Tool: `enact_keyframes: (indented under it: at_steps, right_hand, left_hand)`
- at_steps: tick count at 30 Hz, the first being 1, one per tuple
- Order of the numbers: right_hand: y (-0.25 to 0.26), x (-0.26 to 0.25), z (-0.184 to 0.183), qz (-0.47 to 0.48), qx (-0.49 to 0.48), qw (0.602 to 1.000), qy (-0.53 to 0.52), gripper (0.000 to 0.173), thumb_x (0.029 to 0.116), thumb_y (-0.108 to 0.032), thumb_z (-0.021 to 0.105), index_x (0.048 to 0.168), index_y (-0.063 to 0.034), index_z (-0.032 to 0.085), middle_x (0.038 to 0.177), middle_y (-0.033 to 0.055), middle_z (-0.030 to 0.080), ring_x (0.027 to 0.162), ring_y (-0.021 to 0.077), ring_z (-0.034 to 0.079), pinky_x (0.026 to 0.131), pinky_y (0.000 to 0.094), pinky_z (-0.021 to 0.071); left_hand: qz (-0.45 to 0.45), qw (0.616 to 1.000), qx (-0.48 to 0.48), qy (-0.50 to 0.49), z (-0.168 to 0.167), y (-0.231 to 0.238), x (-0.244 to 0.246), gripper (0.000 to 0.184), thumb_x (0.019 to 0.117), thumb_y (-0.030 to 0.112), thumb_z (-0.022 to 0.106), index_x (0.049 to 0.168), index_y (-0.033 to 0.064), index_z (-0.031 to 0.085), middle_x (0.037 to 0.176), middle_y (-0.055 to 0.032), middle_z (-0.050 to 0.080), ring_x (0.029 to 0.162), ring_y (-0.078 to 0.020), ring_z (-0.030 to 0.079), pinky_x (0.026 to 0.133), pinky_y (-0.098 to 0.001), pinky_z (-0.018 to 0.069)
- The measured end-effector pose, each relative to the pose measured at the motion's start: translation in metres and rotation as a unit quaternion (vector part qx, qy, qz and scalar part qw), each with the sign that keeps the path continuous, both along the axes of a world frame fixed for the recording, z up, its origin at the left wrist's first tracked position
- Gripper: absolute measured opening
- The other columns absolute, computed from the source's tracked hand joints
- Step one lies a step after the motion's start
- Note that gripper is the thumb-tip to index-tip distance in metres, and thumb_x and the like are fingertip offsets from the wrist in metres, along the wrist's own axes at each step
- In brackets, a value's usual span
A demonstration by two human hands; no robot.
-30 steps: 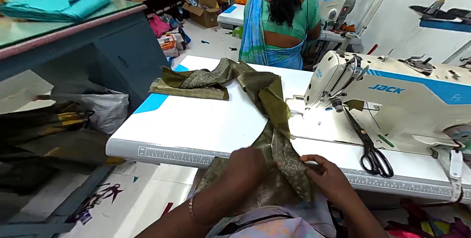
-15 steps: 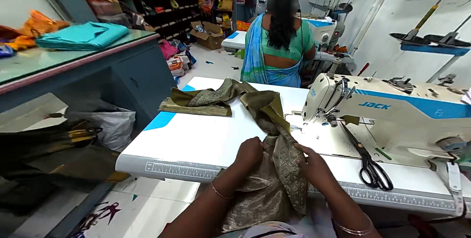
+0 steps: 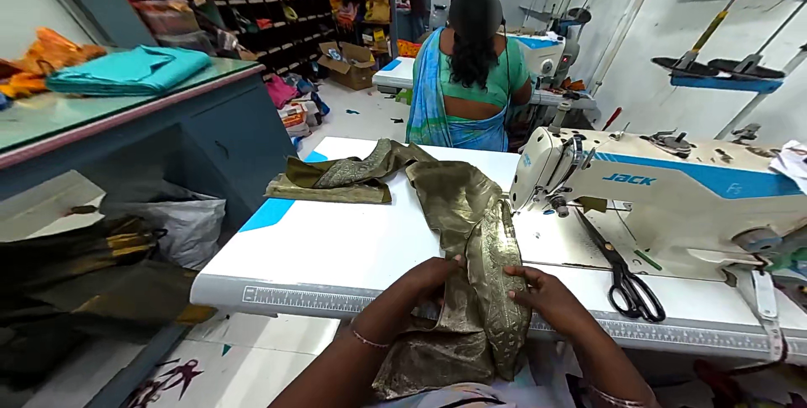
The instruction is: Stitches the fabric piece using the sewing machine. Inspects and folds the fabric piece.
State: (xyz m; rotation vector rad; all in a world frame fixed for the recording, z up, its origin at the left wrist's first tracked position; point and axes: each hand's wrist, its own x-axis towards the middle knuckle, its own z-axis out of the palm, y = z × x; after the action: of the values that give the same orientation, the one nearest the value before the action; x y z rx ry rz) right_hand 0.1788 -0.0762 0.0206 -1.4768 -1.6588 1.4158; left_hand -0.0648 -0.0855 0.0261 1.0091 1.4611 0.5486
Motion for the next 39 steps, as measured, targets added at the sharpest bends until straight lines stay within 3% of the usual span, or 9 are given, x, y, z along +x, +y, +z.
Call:
enact_keyframes:
  at_steps: [6,18,22,25,28,31,34,36,39]
  right_hand:
    - [0.002,0.004,0.028,-0.080,0.120,0.976,0.163,0.030,0.0920,0.010,0.063,0.119,-0.0005,0.070,0.105,0.0080,0.073,0.085,0.0132,0.068,0.080,0.0300,0.0583]
    - [0.020,-0.028,0.123,-0.088,0.544,0.816,0.172,0.018,0.0951,-0.024,0.067,0.111,-0.0194,0.075,0.124,-0.0058,0.067,0.127,0.0096,0.054,0.100,0.0255,0.0488]
    - [0.004,-0.033,0.146,-0.012,0.609,0.746,0.268,0.029,0.0976,-0.024,0.069,0.126,-0.0318,0.065,0.128,-0.0147,0.067,0.112,0.0003,0.065,0.093,0.0181,0.0556]
    - [0.000,-0.040,0.151,-0.038,0.591,0.764,0.257,0.039,0.0985,-0.019,0.067,0.131,-0.0316,0.050,0.110,-0.0179,0.067,0.094,-0.0059,0.066,0.083,0.0139,0.0564]
    - [-0.007,-0.034,0.155,-0.042,0.556,0.809,0.186,0.053,0.0939,-0.009,0.063,0.143,-0.0173,0.046,0.124,-0.0029,0.064,0.097,0.0022,0.067,0.082,0.0219,0.0586]
    - [-0.030,-0.015,0.166,0.060,0.579,0.777,0.239,0.056,0.0962,-0.020,0.071,0.142,-0.0401,0.045,0.132,-0.0166,0.061,0.103,-0.0007,0.067,0.084,0.0169,0.0588]
    - [-0.029,-0.015,0.164,0.022,0.584,0.770,0.255,0.054,0.0928,-0.018,0.075,0.136,-0.0389,0.049,0.125,-0.0167,0.066,0.095,0.0003,0.070,0.079,0.0167,0.0601]
    - [-0.021,-0.019,0.155,-0.018,0.603,0.771,0.203,0.051,0.0932,-0.017,0.072,0.136,-0.0338,0.050,0.126,-0.0148,0.065,0.096,0.0000,0.069,0.080,0.0185,0.0606]
    - [-0.016,-0.022,0.143,0.022,0.638,0.761,0.118,0.045,0.0976,-0.019,0.067,0.139,-0.0286,0.052,0.123,-0.0112,0.067,0.100,-0.0010,0.068,0.086,0.0205,0.0591]
  left_hand:
    - [0.017,0.966,0.192,-0.172,0.053,-0.011,-0.029,0.039,0.1125,0.032,0.035,0.125,0.0053,0.060,0.105,-0.0024,0.070,0.094,-0.0088,0.068,0.086,-0.0290,0.0576]
    - [-0.027,0.901,0.329,-0.282,0.155,-0.031,-0.053,0.043,0.1118,0.036,0.029,0.115,0.0135,0.066,0.101,-0.0009,0.075,0.093,-0.0090,0.072,0.085,-0.0275,0.0599]
    - [-0.073,0.852,0.376,-0.356,0.156,-0.041,-0.061,0.039,0.1034,0.050,0.053,0.117,0.0187,0.073,0.107,-0.0018,0.076,0.100,-0.0107,0.073,0.090,-0.0305,0.0603]
    - [-0.060,0.831,0.411,-0.369,0.153,-0.046,-0.055,0.038,0.1017,0.049,0.056,0.117,0.0190,0.074,0.108,-0.0025,0.076,0.100,-0.0116,0.074,0.090,-0.0316,0.0608]
    - [-0.060,0.824,0.417,-0.378,0.152,-0.052,-0.051,0.038,0.1021,0.048,0.056,0.119,0.0183,0.073,0.110,-0.0031,0.076,0.102,-0.0119,0.073,0.092,-0.0318,0.0600]
    - [-0.143,0.772,0.399,-0.473,0.147,-0.056,-0.058,0.042,0.1040,0.045,0.053,0.128,0.0157,0.071,0.120,-0.0052,0.074,0.113,-0.0155,0.070,0.100,-0.0362,0.0568]
    - [-0.168,0.757,0.364,-0.516,0.142,-0.058,-0.058,0.042,0.1046,0.043,0.053,0.128,0.0132,0.070,0.122,-0.0072,0.073,0.114,-0.0173,0.070,0.101,-0.0375,0.0566]
    - [-0.087,0.819,0.377,-0.424,0.140,-0.062,-0.062,0.041,0.1067,0.043,0.049,0.123,0.0130,0.072,0.113,-0.0059,0.076,0.105,-0.0149,0.073,0.095,-0.0341,0.0592]
    - [0.190,0.852,0.478,0.094,0.146,-0.068,-0.054,0.041,0.1101,0.032,0.039,0.103,0.0087,0.072,0.091,0.0016,0.074,0.089,-0.0066,0.070,0.084,-0.0308,0.0573]
